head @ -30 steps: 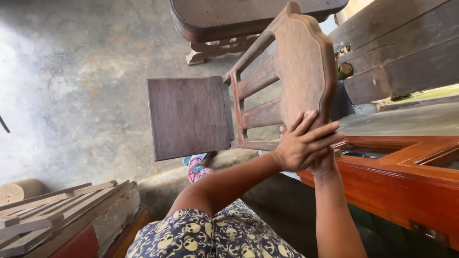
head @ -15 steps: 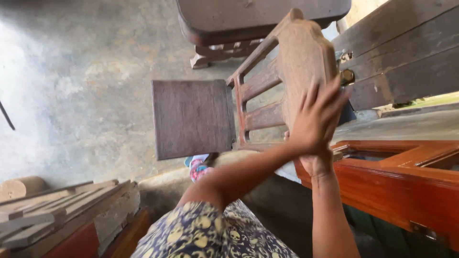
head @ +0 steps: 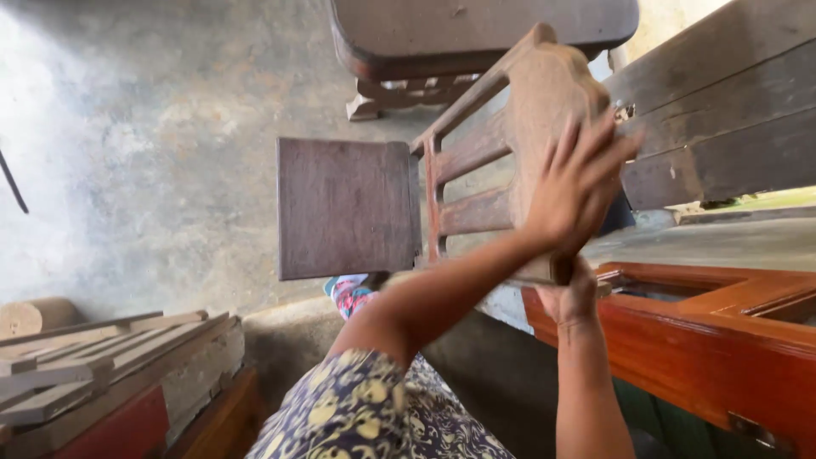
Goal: Sanding the wooden backrest of a chair using sandpaper
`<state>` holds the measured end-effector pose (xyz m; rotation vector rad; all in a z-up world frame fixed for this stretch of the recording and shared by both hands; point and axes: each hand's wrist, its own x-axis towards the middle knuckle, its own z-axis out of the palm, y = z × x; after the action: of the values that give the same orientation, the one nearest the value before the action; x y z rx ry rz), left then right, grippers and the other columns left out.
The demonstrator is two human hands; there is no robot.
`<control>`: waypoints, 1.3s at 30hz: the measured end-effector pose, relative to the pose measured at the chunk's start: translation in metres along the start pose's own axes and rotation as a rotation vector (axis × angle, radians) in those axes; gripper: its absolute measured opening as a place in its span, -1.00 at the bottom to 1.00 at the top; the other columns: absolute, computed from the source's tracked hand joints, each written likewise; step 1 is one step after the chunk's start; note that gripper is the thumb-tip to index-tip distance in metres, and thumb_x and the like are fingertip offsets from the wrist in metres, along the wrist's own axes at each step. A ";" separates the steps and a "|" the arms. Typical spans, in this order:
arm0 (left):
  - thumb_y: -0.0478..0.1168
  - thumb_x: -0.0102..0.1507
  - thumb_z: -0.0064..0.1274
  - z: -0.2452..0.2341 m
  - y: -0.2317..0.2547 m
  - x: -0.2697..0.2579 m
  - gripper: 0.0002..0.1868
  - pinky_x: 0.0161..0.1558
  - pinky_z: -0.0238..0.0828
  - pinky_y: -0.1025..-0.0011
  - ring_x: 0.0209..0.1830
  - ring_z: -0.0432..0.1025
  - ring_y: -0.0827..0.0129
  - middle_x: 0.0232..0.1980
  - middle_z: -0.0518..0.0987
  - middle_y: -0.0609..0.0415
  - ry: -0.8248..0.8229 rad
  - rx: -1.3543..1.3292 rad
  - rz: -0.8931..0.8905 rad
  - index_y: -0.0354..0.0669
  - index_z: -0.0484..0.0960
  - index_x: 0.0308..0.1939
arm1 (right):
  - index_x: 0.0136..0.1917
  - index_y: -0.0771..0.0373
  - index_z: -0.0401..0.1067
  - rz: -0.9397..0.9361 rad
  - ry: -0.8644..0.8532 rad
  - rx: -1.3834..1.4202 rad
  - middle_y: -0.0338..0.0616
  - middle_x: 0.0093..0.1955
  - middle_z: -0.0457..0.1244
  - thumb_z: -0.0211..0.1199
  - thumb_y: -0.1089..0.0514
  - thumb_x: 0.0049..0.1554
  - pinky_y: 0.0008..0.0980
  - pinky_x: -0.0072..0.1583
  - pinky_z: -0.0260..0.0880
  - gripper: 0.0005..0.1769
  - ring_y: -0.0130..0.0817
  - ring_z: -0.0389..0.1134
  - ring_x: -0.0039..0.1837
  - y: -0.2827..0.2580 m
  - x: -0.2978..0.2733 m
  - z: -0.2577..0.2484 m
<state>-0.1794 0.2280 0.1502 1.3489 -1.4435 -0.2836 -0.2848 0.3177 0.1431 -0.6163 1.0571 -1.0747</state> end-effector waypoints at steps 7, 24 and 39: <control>-0.04 0.61 -0.47 -0.002 -0.018 0.018 -0.45 0.75 0.01 -0.21 0.88 -0.14 -0.25 0.85 -0.06 0.21 0.056 -0.070 -0.120 0.18 0.08 0.72 | 0.58 0.08 0.21 -0.265 -0.161 -0.587 -0.11 0.55 0.17 -0.43 -0.51 0.29 -0.03 0.62 0.09 -0.09 -0.18 0.20 0.57 -0.067 -0.021 0.099; -0.05 0.48 -0.46 -0.058 0.019 -0.008 -0.34 0.66 -0.33 -0.28 0.79 -0.23 -0.37 0.76 -0.08 -0.20 -0.008 -0.362 -0.223 -0.19 0.00 0.65 | 0.53 0.33 0.17 -0.453 0.000 -0.719 -0.02 0.50 0.16 -0.25 -0.14 0.44 -0.29 0.43 0.17 -0.38 -0.25 0.18 0.42 -0.056 0.000 0.084; 0.29 0.47 -0.51 -0.074 -0.026 0.088 -0.38 0.79 -0.52 0.06 0.81 -0.33 0.25 0.77 -0.07 0.49 -0.367 0.497 0.177 0.72 0.14 0.66 | 0.52 0.27 0.19 -0.377 0.092 -0.446 -0.15 0.52 0.17 -0.18 -0.06 0.46 -0.46 0.47 0.20 -0.48 -0.43 0.20 0.45 -0.045 0.011 0.042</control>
<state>-0.0849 0.1820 0.2048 1.6034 -2.0235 -0.0539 -0.2637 0.2868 0.1935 -1.1683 1.3068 -1.2056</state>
